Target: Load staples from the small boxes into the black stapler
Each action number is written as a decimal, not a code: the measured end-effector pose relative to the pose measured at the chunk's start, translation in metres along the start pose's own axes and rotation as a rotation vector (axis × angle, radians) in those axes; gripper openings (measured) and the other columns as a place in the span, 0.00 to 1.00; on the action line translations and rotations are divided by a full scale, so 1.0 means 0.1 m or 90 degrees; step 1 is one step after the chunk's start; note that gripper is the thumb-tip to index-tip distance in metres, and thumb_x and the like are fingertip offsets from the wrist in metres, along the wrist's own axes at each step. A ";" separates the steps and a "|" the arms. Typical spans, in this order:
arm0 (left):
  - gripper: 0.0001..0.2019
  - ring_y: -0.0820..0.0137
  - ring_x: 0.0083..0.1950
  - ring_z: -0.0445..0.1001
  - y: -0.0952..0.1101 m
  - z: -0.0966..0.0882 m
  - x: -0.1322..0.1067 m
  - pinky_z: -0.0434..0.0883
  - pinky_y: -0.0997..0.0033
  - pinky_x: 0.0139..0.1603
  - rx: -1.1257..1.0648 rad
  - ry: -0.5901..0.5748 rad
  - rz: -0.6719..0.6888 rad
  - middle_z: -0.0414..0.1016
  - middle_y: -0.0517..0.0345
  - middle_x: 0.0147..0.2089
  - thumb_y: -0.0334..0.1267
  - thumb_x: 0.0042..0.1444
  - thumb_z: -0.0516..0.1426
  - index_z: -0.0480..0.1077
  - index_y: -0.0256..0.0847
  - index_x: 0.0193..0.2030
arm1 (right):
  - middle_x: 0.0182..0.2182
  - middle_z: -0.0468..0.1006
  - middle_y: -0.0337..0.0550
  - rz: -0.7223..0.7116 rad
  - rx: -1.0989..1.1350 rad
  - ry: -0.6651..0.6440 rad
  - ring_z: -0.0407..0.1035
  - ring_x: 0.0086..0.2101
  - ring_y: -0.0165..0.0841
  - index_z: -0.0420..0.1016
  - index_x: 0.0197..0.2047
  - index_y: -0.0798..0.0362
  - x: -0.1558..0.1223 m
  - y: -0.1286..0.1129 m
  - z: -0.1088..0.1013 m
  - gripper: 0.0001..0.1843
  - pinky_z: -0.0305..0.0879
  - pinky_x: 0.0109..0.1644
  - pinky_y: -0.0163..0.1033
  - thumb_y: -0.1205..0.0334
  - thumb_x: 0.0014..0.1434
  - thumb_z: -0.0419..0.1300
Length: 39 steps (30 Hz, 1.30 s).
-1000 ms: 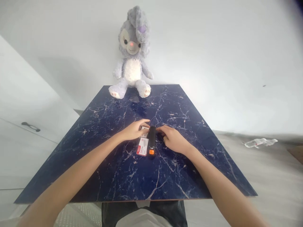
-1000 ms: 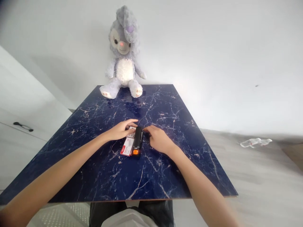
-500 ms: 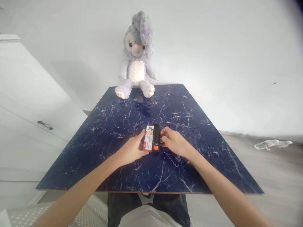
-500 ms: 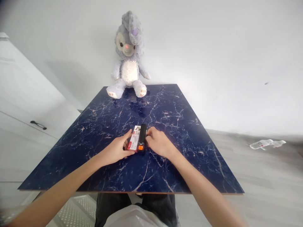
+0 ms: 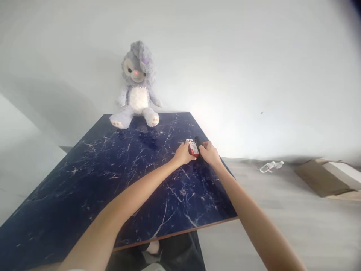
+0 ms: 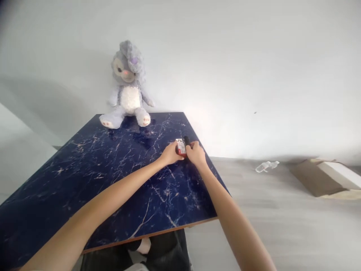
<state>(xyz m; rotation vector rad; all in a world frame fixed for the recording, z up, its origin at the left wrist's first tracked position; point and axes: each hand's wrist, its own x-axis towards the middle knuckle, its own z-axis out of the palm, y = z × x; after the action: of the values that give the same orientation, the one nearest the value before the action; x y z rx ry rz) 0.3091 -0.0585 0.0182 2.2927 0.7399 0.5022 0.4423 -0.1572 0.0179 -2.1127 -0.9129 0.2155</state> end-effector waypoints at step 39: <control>0.21 0.74 0.23 0.43 -1.34 -1.12 -1.33 0.47 0.67 0.28 0.216 0.307 -0.071 0.45 0.65 0.19 0.38 0.58 0.52 0.44 0.41 0.19 | 0.16 0.59 0.34 -0.615 -0.085 0.030 0.51 0.20 0.26 0.55 0.18 0.51 -0.09 0.07 0.55 0.18 0.46 0.28 0.37 0.69 0.57 0.54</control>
<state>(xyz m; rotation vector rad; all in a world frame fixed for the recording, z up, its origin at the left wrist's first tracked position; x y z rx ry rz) 0.0990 -0.0063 -0.0161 2.4417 1.2621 0.9568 0.4154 -0.1328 -0.0247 -1.5503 -1.8224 -0.3984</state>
